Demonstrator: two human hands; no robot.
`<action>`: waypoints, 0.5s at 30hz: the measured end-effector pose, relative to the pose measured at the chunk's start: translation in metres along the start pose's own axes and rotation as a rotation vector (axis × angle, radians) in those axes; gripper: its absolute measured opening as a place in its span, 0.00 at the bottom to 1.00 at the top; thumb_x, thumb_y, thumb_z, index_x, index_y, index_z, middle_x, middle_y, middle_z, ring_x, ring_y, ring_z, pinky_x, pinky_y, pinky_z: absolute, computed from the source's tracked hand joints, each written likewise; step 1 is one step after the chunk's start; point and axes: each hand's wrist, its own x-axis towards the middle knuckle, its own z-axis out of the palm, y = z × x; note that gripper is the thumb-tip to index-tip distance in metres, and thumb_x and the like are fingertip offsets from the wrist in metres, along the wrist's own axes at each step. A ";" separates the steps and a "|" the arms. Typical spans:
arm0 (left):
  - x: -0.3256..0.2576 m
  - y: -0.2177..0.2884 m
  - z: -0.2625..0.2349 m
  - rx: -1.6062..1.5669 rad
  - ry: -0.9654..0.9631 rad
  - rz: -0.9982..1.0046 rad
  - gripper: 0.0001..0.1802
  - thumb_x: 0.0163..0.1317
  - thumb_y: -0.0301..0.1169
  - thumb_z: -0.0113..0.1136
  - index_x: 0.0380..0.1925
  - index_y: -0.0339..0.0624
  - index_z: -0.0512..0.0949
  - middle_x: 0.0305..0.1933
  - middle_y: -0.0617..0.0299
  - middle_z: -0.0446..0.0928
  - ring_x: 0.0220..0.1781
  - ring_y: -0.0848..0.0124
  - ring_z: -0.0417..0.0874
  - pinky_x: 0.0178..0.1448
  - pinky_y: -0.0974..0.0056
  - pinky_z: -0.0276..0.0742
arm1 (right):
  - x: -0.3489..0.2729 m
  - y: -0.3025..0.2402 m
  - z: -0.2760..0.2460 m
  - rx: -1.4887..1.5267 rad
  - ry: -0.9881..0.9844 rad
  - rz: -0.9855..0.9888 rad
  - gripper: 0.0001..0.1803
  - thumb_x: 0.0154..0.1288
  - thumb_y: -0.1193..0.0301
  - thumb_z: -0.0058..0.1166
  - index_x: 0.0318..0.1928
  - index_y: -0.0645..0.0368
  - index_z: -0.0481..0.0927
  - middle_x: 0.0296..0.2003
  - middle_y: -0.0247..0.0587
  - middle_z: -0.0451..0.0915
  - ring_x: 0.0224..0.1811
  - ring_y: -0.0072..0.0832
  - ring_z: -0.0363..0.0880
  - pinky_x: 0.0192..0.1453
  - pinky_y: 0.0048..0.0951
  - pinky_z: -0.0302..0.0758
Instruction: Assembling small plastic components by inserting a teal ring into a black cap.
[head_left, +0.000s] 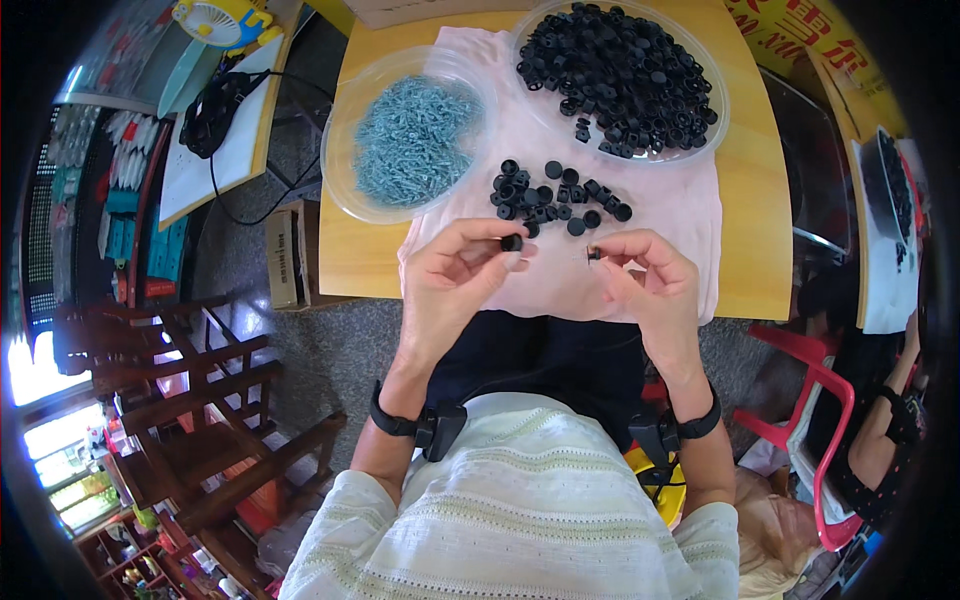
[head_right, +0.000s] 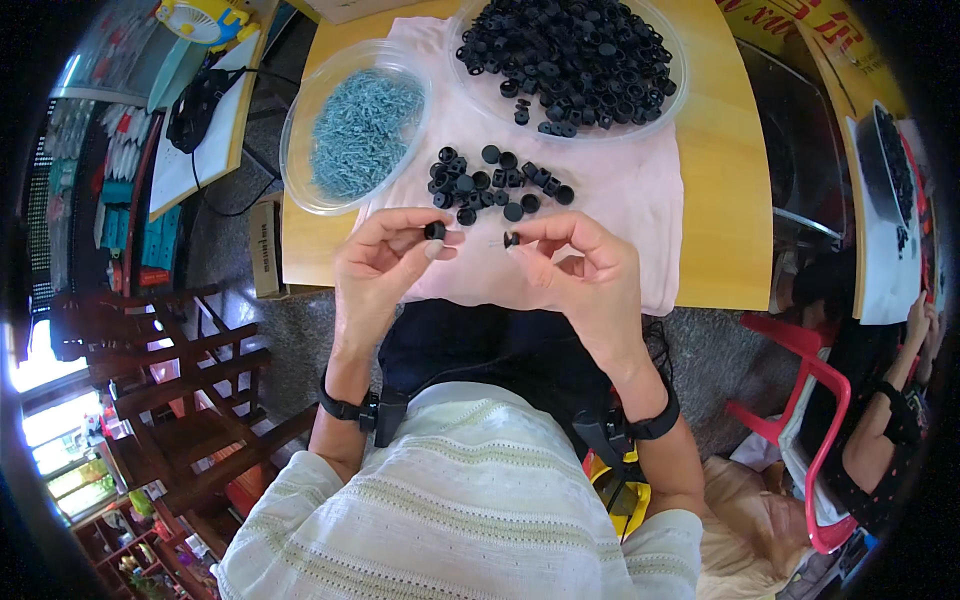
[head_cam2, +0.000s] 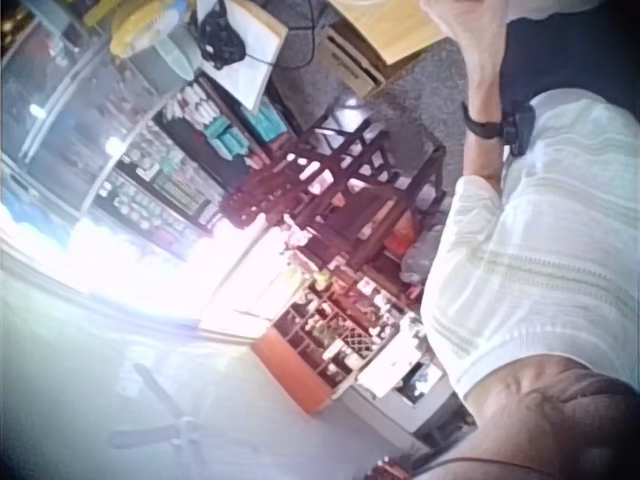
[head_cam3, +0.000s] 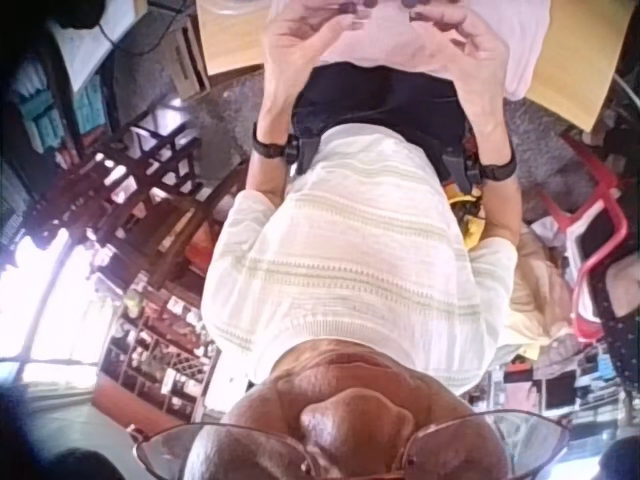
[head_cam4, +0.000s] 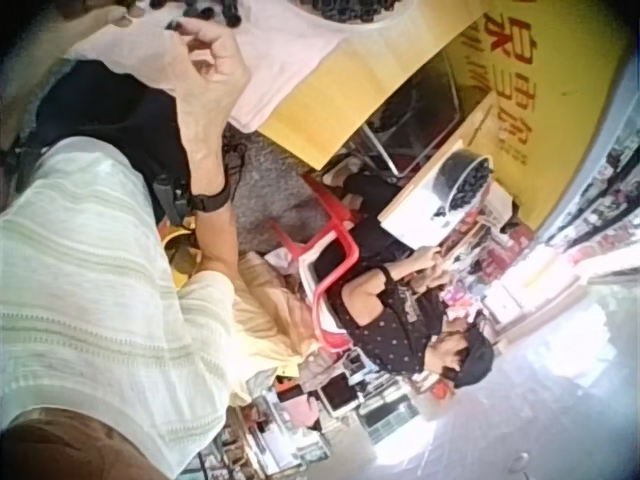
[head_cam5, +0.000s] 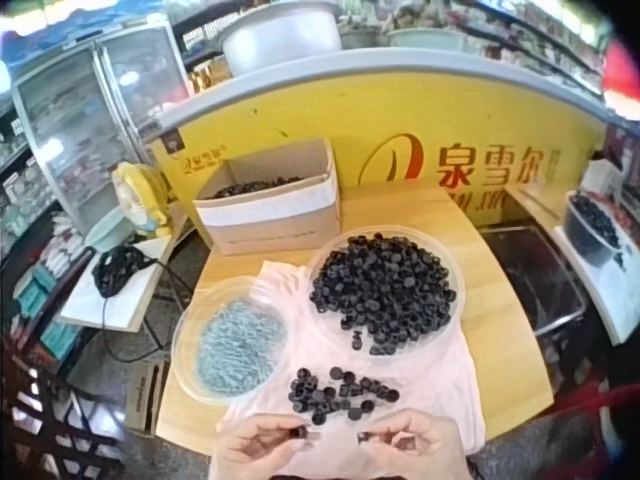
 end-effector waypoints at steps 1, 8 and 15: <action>-0.001 0.003 0.003 -0.045 -0.075 -0.026 0.13 0.58 0.16 0.58 0.44 0.33 0.78 0.43 0.59 0.77 0.45 0.70 0.81 0.51 0.68 0.78 | -0.002 -0.005 0.002 -0.035 -0.025 -0.044 0.10 0.58 0.78 0.59 0.42 0.63 0.80 0.38 0.32 0.79 0.34 0.14 0.75 0.36 0.15 0.74; -0.003 0.004 0.017 0.047 -0.192 0.016 0.21 0.56 0.14 0.60 0.51 0.30 0.73 0.46 0.56 0.77 0.49 0.70 0.80 0.54 0.68 0.78 | -0.007 -0.019 0.006 -0.083 -0.142 -0.163 0.12 0.58 0.80 0.58 0.44 0.63 0.79 0.46 0.39 0.80 0.43 0.20 0.79 0.44 0.21 0.77; -0.001 0.004 0.025 0.043 -0.252 0.126 0.20 0.55 0.14 0.61 0.49 0.32 0.76 0.50 0.55 0.73 0.50 0.69 0.79 0.54 0.68 0.78 | -0.008 -0.016 0.002 0.111 -0.099 -0.103 0.12 0.62 0.79 0.56 0.47 0.66 0.75 0.46 0.46 0.79 0.47 0.25 0.79 0.48 0.26 0.78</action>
